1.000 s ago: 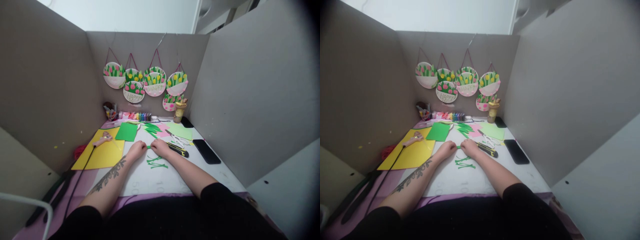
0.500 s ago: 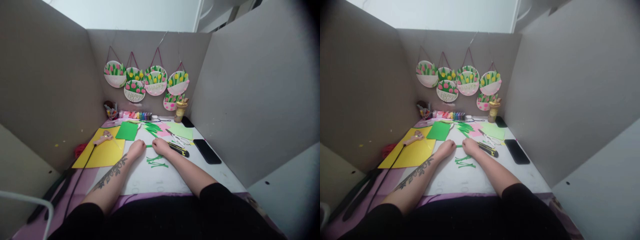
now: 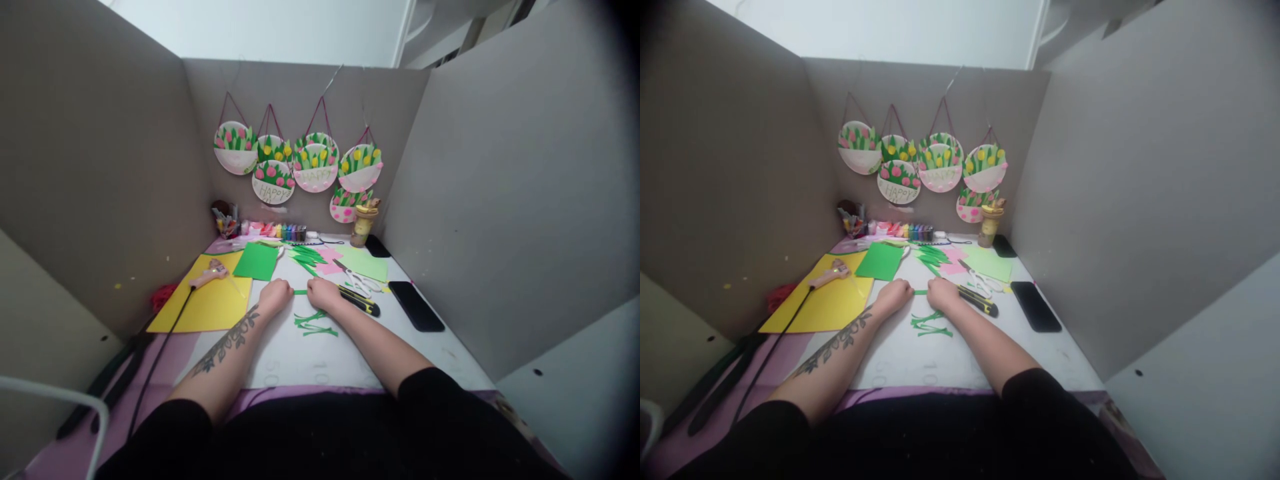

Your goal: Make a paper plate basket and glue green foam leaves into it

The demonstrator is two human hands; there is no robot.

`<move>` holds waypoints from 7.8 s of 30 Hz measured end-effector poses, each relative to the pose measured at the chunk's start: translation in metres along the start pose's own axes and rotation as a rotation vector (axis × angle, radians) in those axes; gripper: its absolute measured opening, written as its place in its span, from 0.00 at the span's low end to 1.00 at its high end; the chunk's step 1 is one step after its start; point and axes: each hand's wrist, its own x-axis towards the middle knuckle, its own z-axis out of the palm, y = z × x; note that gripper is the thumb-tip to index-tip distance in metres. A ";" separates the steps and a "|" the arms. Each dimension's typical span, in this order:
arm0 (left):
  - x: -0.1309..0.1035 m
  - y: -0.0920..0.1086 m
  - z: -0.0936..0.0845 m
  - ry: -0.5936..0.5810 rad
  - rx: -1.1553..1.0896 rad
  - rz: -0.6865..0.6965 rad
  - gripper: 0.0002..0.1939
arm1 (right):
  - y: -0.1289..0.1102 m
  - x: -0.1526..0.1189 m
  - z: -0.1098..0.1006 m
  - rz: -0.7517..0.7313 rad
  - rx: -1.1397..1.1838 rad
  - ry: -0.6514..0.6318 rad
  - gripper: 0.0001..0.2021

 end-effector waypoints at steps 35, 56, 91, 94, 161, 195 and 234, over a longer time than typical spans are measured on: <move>-0.006 -0.012 -0.008 0.066 -0.236 0.145 0.13 | 0.010 -0.004 0.005 -0.152 0.141 0.098 0.11; -0.014 0.003 -0.015 0.201 -1.267 0.065 0.17 | 0.013 -0.015 -0.008 -0.205 1.072 0.463 0.09; -0.022 0.020 -0.019 0.347 -1.324 0.054 0.10 | -0.009 -0.022 -0.014 0.024 1.549 0.525 0.13; -0.024 0.020 -0.023 0.362 -1.280 0.041 0.09 | -0.009 -0.022 -0.014 0.015 1.549 0.526 0.12; -0.023 0.031 -0.019 0.314 -1.472 -0.021 0.24 | -0.005 -0.015 -0.006 0.033 1.525 0.400 0.14; -0.008 -0.011 -0.027 0.450 -1.425 -0.284 0.22 | 0.026 -0.007 -0.016 0.293 1.708 0.579 0.14; -0.019 0.020 -0.002 0.043 -1.358 -0.041 0.19 | -0.009 -0.022 -0.008 0.032 1.240 0.265 0.08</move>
